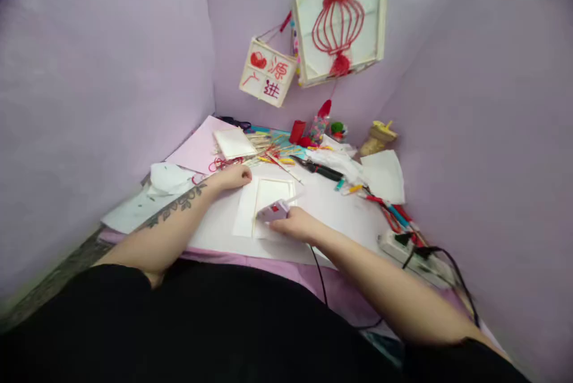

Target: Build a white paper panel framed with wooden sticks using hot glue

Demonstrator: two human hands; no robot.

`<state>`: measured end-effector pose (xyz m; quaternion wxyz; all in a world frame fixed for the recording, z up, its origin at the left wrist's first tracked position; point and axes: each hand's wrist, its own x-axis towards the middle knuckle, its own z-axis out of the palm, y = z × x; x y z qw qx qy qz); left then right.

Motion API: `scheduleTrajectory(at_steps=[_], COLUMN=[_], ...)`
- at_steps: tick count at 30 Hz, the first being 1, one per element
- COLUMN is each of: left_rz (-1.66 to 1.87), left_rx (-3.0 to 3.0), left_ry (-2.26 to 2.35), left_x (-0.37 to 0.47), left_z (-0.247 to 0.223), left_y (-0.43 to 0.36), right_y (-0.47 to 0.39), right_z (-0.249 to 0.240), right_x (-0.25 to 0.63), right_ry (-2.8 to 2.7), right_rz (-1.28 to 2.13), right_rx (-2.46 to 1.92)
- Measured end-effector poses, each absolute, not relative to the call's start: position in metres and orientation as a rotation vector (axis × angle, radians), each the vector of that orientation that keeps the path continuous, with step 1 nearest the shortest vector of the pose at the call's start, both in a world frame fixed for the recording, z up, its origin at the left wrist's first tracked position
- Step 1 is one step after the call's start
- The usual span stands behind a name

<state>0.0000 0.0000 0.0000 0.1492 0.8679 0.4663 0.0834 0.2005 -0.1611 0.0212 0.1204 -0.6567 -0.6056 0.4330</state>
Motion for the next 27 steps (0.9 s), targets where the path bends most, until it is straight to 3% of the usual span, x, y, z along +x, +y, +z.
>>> scheduleTrajectory(at_steps=[27], left_rz=[0.298], left_rx=[2.473], left_ry=[1.331], left_x=[-0.001], left_z=[-0.008], left_y=[0.008], right_y=[-0.187], right_z=[0.029], right_x=[0.202], right_ry=[-1.955], right_rz=[1.358], right_rx=[-1.757])
